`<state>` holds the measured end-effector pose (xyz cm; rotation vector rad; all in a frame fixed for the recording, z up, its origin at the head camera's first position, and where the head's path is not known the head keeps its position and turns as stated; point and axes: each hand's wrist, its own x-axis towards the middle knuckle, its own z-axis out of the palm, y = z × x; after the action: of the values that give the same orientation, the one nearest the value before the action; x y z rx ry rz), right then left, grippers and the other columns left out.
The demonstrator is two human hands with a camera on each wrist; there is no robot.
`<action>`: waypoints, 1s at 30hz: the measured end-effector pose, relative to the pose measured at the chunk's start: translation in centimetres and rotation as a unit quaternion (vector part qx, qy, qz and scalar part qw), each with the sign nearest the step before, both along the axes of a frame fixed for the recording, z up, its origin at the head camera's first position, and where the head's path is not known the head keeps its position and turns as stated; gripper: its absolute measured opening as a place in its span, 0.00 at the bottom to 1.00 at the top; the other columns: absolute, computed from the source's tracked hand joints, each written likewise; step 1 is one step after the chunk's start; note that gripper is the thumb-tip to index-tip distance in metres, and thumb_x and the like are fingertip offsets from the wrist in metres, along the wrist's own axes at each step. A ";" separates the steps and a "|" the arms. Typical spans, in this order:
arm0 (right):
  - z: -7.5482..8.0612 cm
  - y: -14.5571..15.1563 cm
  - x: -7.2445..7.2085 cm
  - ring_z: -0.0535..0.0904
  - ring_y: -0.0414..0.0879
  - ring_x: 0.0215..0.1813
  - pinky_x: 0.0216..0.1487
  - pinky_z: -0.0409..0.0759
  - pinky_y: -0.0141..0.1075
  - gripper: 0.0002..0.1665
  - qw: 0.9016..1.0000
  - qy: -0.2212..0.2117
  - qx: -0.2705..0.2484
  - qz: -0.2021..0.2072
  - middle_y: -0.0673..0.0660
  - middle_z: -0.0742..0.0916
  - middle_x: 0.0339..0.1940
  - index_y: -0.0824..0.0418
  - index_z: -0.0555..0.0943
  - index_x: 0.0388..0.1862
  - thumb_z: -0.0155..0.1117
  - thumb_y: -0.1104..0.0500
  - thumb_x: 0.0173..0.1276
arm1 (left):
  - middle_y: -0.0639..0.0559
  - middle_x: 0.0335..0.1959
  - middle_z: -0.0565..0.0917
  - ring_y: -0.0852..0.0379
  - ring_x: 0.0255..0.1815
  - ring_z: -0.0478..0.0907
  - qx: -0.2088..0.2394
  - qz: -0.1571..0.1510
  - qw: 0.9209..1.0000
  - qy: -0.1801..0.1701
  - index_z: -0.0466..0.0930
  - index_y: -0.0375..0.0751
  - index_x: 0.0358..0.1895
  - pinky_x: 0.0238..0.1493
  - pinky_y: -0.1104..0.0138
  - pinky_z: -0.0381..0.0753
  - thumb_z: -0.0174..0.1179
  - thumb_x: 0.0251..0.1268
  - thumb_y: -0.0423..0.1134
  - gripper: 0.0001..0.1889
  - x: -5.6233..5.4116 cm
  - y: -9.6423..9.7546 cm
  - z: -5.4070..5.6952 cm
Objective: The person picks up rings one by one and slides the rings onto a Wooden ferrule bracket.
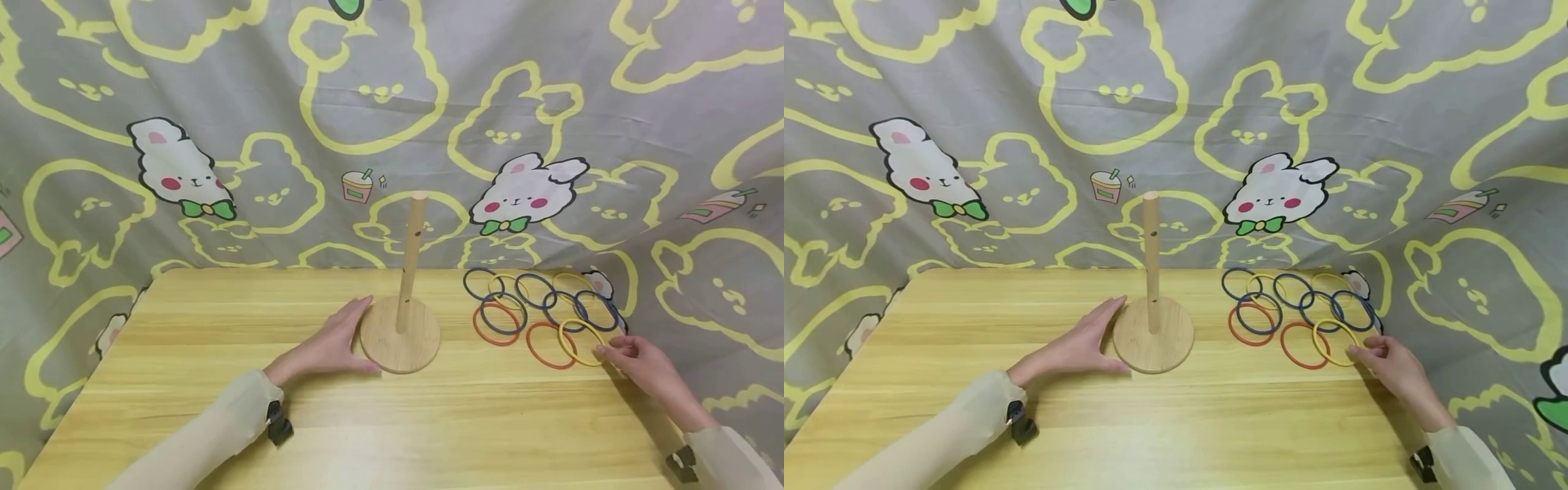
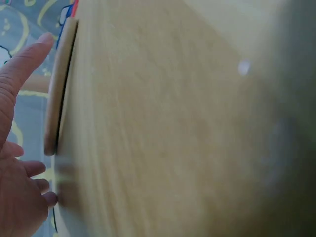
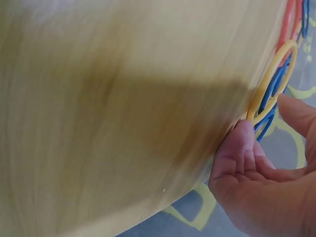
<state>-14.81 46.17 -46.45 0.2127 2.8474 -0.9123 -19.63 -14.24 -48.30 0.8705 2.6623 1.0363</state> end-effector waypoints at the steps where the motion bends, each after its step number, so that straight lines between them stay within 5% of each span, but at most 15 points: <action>1: 0.0 0.0 0.0 0.82 0.48 0.43 0.38 0.79 0.37 0.43 1.000 0.000 0.008 0.001 0.70 0.87 0.50 0.83 0.72 0.68 0.63 0.41 0.84 | 0.30 0.87 0.54 0.30 0.88 0.46 -0.002 0.000 1.000 0.001 0.47 0.31 0.89 0.81 0.34 0.48 0.87 0.49 0.62 0.74 -0.1 0.1 -0.1; 9: -0.2 -0.4 -0.4 0.78 0.50 0.42 0.41 0.74 0.42 0.32 0.999 0.019 0.046 0.004 0.58 0.87 0.41 0.72 0.83 0.54 0.65 0.40 0.83 | 0.28 0.87 0.51 0.32 0.89 0.43 -0.046 0.000 0.999 -0.016 0.51 0.28 0.88 0.82 0.36 0.44 0.83 0.53 0.65 0.70 -0.8 0.2 -0.3; 18: -0.4 -0.4 -0.8 0.74 0.49 0.36 0.37 0.69 0.41 0.25 0.999 0.001 0.051 -0.014 0.52 0.83 0.31 0.64 0.86 0.40 0.64 0.42 0.83 | 0.30 0.88 0.50 0.31 0.89 0.41 -0.101 -0.011 0.995 0.004 0.50 0.31 0.88 0.80 0.31 0.36 0.80 0.54 0.70 0.70 -1.5 0.3 0.0; 25: -0.5 0.0 -0.8 0.75 0.45 0.32 0.35 0.70 0.38 0.25 1.000 -0.012 0.007 -0.024 0.51 0.84 0.27 0.63 0.87 0.37 0.65 0.43 0.83 | 0.30 0.88 0.50 0.29 0.89 0.40 -0.088 -0.023 0.996 0.001 0.52 0.33 0.89 0.78 0.28 0.34 0.79 0.54 0.70 0.69 -2.0 -0.2 -0.1; 30: -0.8 -0.1 -0.4 0.79 0.43 0.32 0.35 0.77 0.34 0.24 0.998 -0.017 -0.053 -0.028 0.51 0.87 0.30 0.69 0.86 0.45 0.65 0.47 0.85 | 0.30 0.89 0.48 0.29 0.89 0.38 -0.079 -0.037 0.996 -0.004 0.50 0.34 0.89 0.79 0.30 0.32 0.78 0.56 0.69 0.69 -2.1 -0.6 -0.5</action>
<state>-15.23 46.10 -47.27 0.2949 2.7649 -1.0560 -21.72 -14.86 -48.76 0.9211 2.6396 0.7992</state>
